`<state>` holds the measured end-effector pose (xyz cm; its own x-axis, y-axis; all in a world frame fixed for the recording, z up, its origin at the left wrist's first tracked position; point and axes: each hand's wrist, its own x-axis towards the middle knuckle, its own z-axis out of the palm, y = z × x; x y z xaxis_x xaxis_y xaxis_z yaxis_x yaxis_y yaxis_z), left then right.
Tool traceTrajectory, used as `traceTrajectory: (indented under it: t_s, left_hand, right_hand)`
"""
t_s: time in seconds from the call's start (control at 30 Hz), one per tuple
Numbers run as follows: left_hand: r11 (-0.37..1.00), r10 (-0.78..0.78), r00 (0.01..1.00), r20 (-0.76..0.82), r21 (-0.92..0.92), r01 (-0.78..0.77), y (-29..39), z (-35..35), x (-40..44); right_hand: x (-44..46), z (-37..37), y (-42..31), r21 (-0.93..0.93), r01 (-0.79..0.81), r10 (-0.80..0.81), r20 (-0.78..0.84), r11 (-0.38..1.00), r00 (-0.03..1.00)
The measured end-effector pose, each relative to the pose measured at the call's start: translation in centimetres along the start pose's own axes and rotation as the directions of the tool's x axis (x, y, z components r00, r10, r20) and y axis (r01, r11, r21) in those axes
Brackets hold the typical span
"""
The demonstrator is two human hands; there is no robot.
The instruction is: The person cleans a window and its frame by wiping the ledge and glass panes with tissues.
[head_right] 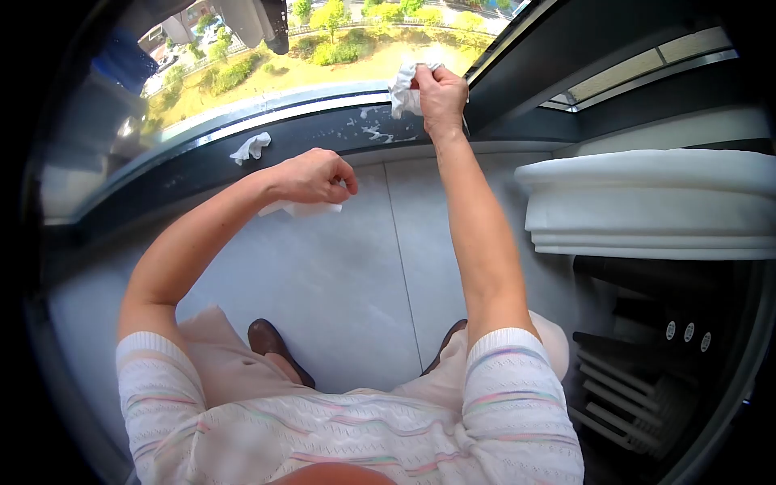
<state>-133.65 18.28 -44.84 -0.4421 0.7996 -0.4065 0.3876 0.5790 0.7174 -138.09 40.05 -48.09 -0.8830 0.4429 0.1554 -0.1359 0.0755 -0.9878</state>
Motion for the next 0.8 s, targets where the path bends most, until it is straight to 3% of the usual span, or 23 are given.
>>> traceTrajectory:
  t_s: [0.07, 0.17, 0.27, 0.3, 0.53, 0.7, 0.8]
  left_hand:
    - [1.0, -0.001, 1.0, -0.011, -0.007, 0.001, 0.1, -0.4, 0.0]
    - [0.999, 0.022, 1.0, -0.008, -0.047, -0.022, -0.8, 0.5, 0.2]
    - [1.0, 0.024, 0.999, 0.022, 0.0, -0.024, -0.7, 0.8, 0.5]
    - [0.999, 0.041, 0.999, 0.013, -0.001, -0.041, -0.7, 0.6, 0.5]
    - [0.999, 0.005, 1.0, 0.023, -0.031, -0.004, -1.5, 1.1, 0.9]
    - [0.999, 0.031, 0.999, 0.023, -0.009, -0.03, -1.2, 0.8, 1.3]
    - [1.0, 0.008, 0.999, 0.042, -0.016, -0.008, -0.8, 0.9, 0.8]
  right_hand:
    - [0.0, -0.3, 0.9, 0.008, -0.075, 0.075, -0.025, 0.997, 0.997]
    - [-0.4, 1.1, -2.1, 0.082, 0.039, -0.045, 0.074, 0.996, 0.996]
    - [-0.1, 0.3, 0.7, 0.003, -0.035, 0.035, -0.011, 0.999, 0.999]
    - [-0.3, 0.0, 0.9, -0.002, -0.131, 0.131, -0.028, 0.991, 0.991]
    - [0.2, -0.1, -0.6, 0.086, 0.033, -0.036, 0.037, 0.996, 0.999]
    - [1.1, -2.4, 1.5, 0.014, -0.136, 0.137, -0.035, 0.991, 0.99]
    - [2.3, -3.0, 0.2, 0.323, -0.067, 0.097, -0.075, 0.944, 0.992]
